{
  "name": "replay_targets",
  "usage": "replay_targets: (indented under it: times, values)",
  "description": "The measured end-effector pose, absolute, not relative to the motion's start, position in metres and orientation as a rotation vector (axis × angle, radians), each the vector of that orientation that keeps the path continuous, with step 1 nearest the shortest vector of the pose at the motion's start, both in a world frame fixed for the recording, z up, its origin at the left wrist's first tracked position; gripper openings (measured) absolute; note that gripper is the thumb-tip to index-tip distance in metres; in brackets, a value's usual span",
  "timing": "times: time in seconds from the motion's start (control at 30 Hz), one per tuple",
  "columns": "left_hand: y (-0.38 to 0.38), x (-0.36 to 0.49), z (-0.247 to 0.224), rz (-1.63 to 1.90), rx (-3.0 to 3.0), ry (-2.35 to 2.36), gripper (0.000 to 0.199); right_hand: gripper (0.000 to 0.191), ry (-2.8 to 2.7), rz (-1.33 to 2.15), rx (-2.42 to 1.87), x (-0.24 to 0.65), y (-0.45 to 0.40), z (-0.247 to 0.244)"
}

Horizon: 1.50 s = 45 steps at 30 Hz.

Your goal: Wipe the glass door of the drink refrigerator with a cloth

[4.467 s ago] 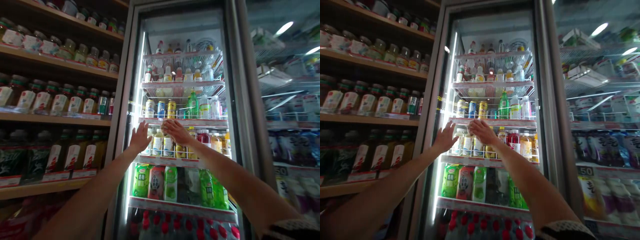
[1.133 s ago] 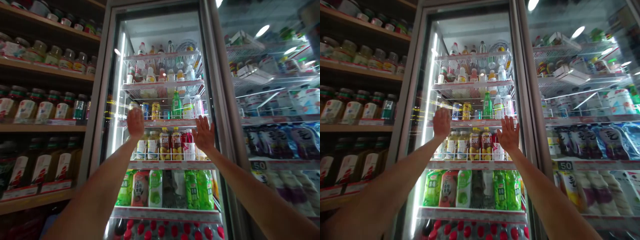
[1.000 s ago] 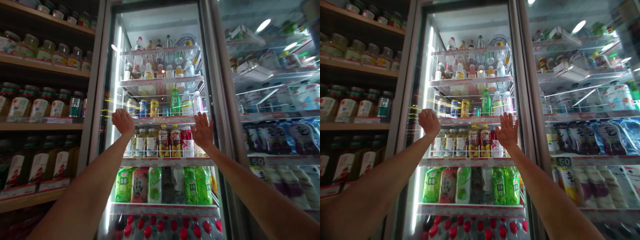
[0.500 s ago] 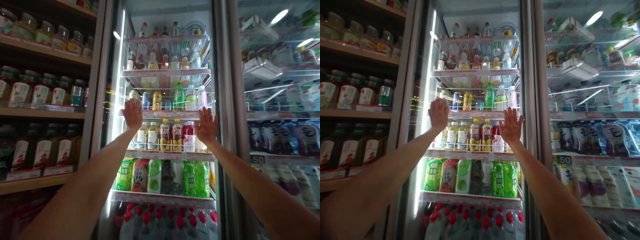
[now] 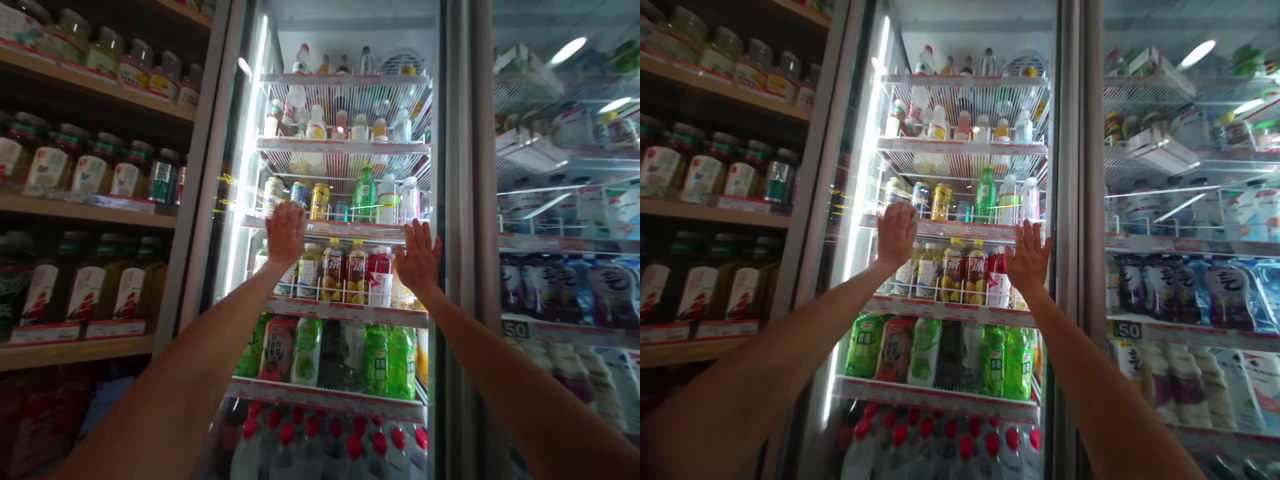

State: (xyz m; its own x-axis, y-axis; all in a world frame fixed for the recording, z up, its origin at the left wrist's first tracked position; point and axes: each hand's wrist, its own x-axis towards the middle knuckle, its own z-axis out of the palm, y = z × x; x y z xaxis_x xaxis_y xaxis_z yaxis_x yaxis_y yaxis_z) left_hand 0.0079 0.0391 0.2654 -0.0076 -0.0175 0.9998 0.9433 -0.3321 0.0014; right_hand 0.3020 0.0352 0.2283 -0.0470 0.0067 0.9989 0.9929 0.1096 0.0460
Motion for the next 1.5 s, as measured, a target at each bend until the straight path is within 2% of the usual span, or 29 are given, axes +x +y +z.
replay_targets:
  times: [0.1,0.2,0.4,0.53,0.6,0.7,0.83,0.93,1.07,1.13,1.2,1.4,1.5]
  values:
    - [0.041,-0.036,0.272,-1.734,-1.206,-1.170,0.045,0.055,-1.296,-1.141,-1.095,0.300,0.036,0.229]
    - [0.045,-0.028,0.273,-1.765,-1.217,-1.133,0.044,0.055,-1.290,-1.125,-1.097,0.298,0.035,0.229]
    - [0.047,0.086,0.256,-1.328,-1.577,-0.755,0.041,0.054,-1.310,-1.118,-1.103,0.299,0.032,0.228]
    - [0.045,0.097,0.249,-1.155,-1.684,-0.638,0.038,0.053,-1.311,-1.135,-1.139,0.301,0.032,0.228]
    - [0.044,0.067,0.254,-1.266,-1.633,-0.730,0.038,0.053,-1.310,-1.142,-1.159,0.301,0.032,0.228]
    - [0.043,0.009,0.269,-1.658,-1.341,-1.033,0.041,0.052,-1.301,-1.135,-1.137,0.301,0.032,0.229]
    - [0.043,-0.015,0.279,-1.785,-1.229,-1.179,0.043,0.054,-1.309,-1.099,-1.118,0.300,0.033,0.229]
    - [0.042,0.030,0.271,-1.670,-1.366,-1.052,0.040,0.054,-1.313,-1.089,-1.123,0.300,0.033,0.229]
    - [0.040,0.108,0.248,-1.217,-1.696,-0.652,0.036,0.054,-1.309,-1.116,-1.101,0.301,0.033,0.228]
    - [0.038,0.122,0.242,-1.086,-1.751,-0.554,0.036,0.053,-1.302,-1.130,-1.093,0.302,0.034,0.228]
    - [0.037,0.109,0.242,-1.107,-1.733,-0.607,0.036,0.052,-1.302,-1.133,-1.102,0.303,0.034,0.228]
    - [0.035,0.000,0.269,-1.495,-1.431,-1.025,0.042,0.052,-1.302,-1.094,-1.128,0.298,0.034,0.228]
    - [0.036,-0.001,0.272,-1.552,-1.358,-1.048,0.042,0.055,-1.252,-1.041,-1.156,0.289,0.035,0.224]
